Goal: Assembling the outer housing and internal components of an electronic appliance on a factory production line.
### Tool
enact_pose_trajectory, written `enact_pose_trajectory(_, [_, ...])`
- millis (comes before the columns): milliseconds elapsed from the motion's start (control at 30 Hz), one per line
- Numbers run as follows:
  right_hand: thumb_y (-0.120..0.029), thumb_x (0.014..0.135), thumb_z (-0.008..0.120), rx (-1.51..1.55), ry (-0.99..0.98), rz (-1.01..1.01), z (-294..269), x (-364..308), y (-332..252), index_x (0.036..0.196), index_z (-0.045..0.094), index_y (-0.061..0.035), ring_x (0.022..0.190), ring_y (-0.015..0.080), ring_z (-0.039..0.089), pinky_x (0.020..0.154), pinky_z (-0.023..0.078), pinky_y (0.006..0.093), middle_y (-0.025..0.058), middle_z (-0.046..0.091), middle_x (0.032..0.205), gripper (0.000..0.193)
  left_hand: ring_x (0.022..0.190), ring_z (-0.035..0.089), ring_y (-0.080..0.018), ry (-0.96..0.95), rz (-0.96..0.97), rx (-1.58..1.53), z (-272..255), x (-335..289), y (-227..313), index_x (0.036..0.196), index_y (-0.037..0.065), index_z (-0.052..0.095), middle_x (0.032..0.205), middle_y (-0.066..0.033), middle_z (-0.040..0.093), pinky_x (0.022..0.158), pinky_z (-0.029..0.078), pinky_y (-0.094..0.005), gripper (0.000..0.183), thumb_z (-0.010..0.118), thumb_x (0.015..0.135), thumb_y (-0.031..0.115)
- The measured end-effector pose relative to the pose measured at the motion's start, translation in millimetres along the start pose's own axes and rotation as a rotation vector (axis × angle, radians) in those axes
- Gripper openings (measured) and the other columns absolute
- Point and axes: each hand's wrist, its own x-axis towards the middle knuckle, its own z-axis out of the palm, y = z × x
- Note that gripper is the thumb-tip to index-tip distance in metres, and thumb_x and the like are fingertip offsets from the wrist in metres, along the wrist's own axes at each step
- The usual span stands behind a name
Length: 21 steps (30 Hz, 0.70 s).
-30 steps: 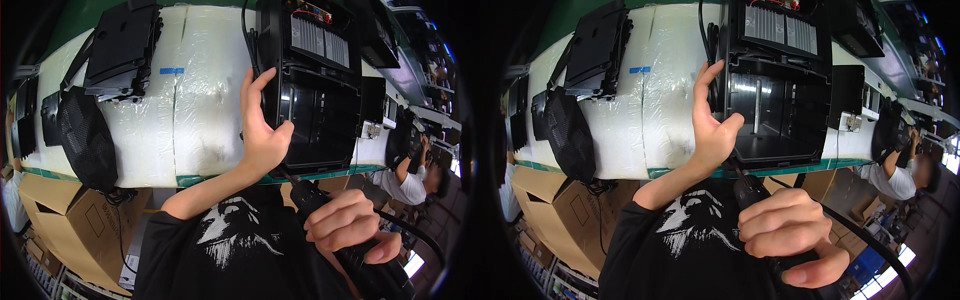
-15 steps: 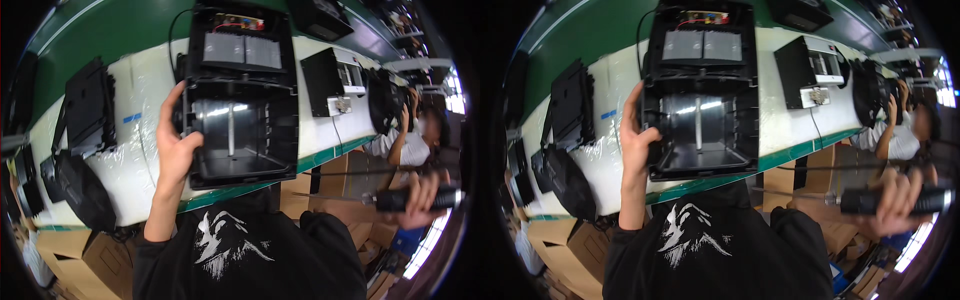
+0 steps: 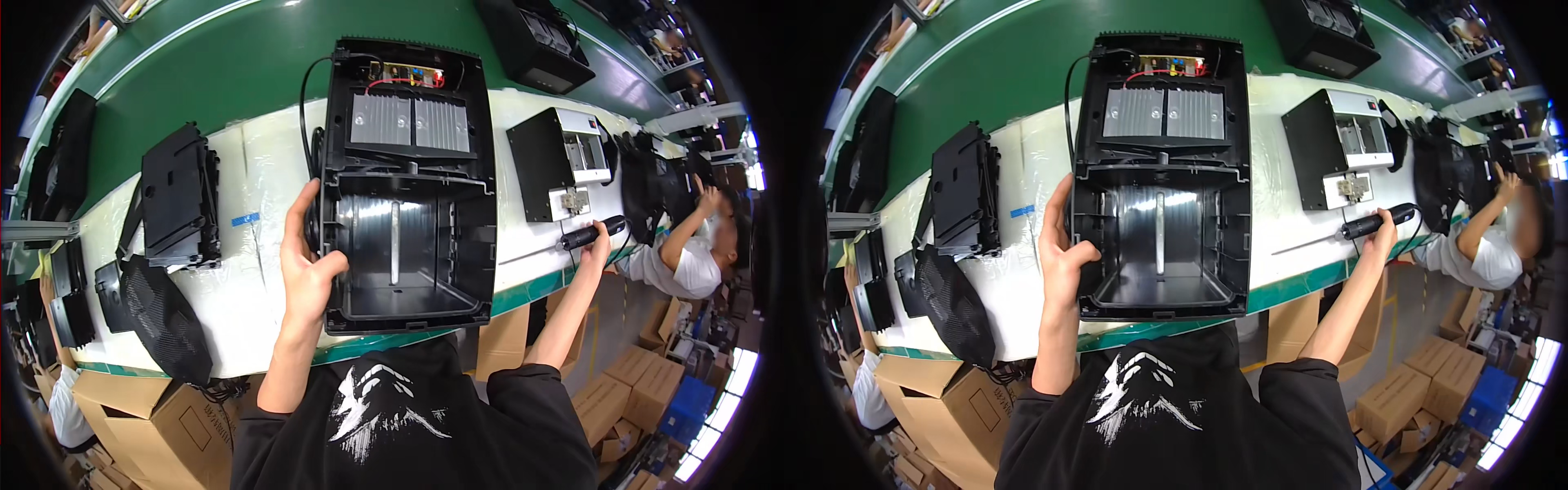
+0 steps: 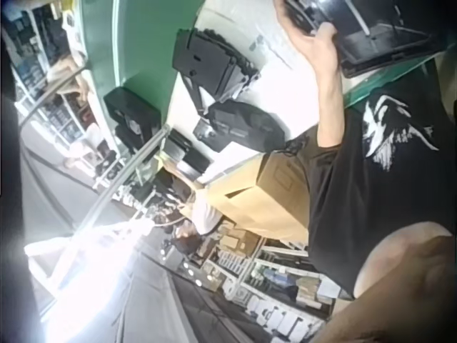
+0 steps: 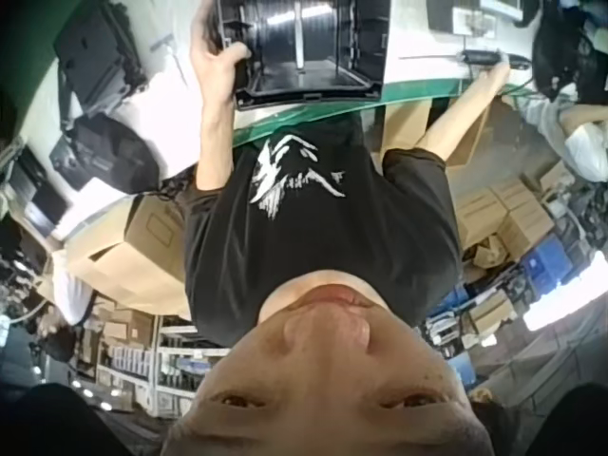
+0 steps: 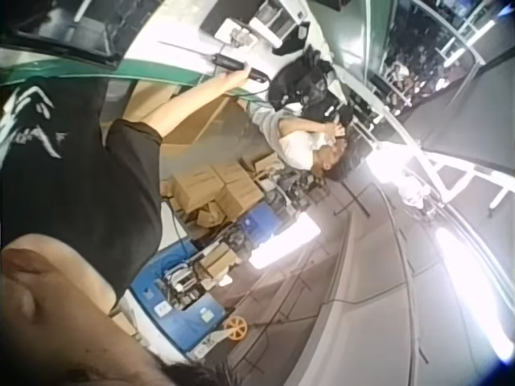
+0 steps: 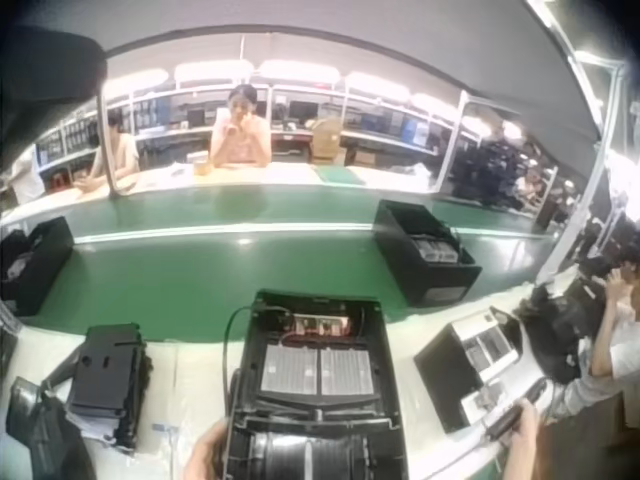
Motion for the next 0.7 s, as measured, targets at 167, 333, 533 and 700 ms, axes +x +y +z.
enact_pose_trajectory(167, [-0.040,0.076,0.065,-0.551,0.170,-0.386,21,-41,25,0.121,0.053,0.0029,0.113,0.0314,0.049,0.097,0.034,0.0342,0.0204,0.053,0.122,0.063,0.120,0.043,-0.0215,0.008,-0.001,0.035,1,-1,-1,0.133,-0.004,0.036,0.132,-0.0147,0.042,0.097,0.036,-0.0254,0.084,0.048,0.051,-0.006])
enact_pose_trajectory(333, [-0.033,0.096,0.042,-0.471,-0.144,-0.564,14,-136,19,0.125,0.049,0.0031,0.122,0.0300,0.043,0.102,0.030,0.0361,0.0188,0.049,0.129,0.047,0.123,0.040,-0.0221,0.027,0.016,0.080,-4,-2,-5,0.134,-0.005,0.033,0.134,-0.0144,0.041,0.103,0.029,-0.0278,0.087,0.049,0.049,-0.005])
enact_pose_trajectory(533, [-0.053,0.092,0.014,0.249,-0.531,-0.360,38,-337,65,0.126,0.044,0.0087,0.127,0.0326,0.037,0.108,0.025,0.0424,0.0226,0.047,0.128,0.076,0.130,0.034,-0.0244,0.007,-0.047,-0.014,1,-5,-17,0.134,0.001,0.038,0.138,-0.0145,0.037,0.108,0.024,-0.0292,0.085,0.051,0.049,-0.006])
enact_pose_trajectory(700, [-0.033,0.091,0.022,0.278,-0.412,-0.449,113,-321,-45,0.115,0.054,0.0106,0.104,0.0332,0.056,0.090,0.048,0.0418,0.0229,0.057,0.113,0.059,0.115,0.047,-0.0215,0.178,-0.160,-0.200,48,-6,8,0.137,0.002,0.034,0.128,-0.0128,0.046,0.087,0.043,-0.0247,0.081,0.048,0.057,-0.001])
